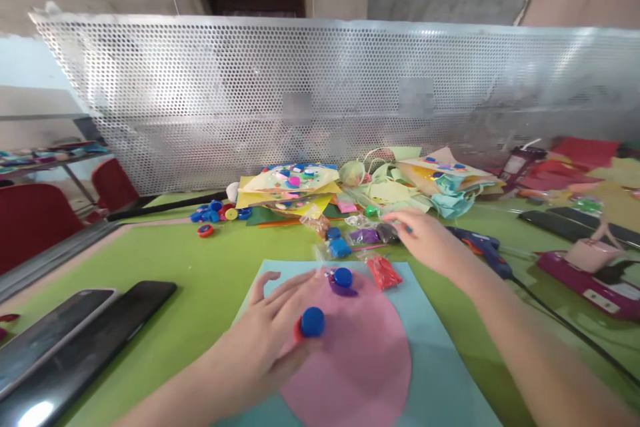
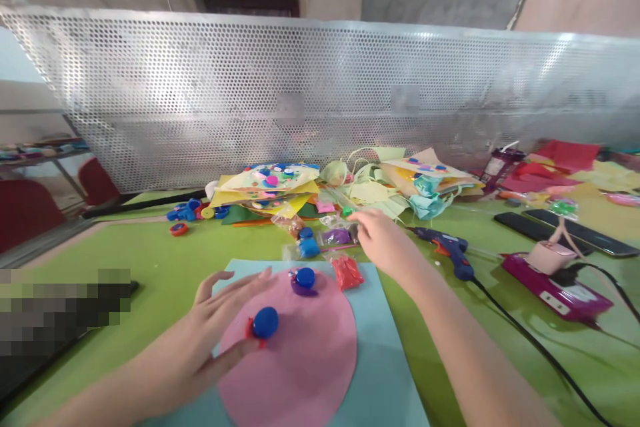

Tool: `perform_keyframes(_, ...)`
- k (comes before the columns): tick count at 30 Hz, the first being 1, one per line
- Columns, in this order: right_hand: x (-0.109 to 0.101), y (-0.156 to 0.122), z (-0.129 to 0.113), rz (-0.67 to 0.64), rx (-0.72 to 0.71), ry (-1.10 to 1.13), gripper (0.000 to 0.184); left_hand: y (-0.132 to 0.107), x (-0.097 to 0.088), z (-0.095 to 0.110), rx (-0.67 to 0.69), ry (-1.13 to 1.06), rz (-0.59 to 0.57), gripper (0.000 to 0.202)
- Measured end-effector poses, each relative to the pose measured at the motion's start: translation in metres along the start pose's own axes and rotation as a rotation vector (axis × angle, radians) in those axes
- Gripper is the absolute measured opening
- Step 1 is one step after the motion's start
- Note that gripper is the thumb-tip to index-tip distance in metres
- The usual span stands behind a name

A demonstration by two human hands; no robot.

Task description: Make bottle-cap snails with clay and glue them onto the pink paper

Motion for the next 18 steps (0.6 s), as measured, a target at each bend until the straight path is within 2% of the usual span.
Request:
perform_keyframes(2, 0.009, -0.001, 0.003, -0.090, 0.019, -0.114, 0.021, 0.001, 0.005, -0.002, 0.060, 0.099, -0.115, 0.068)
perform_keyframes(6, 0.029, -0.011, -0.003, -0.259, 0.030, -0.270, 0.032, 0.004, 0.010, 0.000, 0.109, 0.103, -0.337, 0.075)
perform_keyframes(11, 0.034, -0.014, -0.003, -0.375, 0.026, -0.385, 0.036, 0.003, 0.003, 0.007, 0.110, 0.080, -0.371, 0.069)
perform_keyframes(18, 0.026, -0.008, 0.005, -0.396, 0.063, -0.475, 0.032, 0.005, 0.004, 0.004, 0.123, 0.069, -0.339, 0.057)
Point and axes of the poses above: each hand's wrist, its own y-axis towards the middle knuckle, its own x-axis out of the palm, z = x × y, the point moved 1 cm from there along y, towards the middle knuckle, and after that the axes turned 2 degrees about -y, right-handed, at the moved point
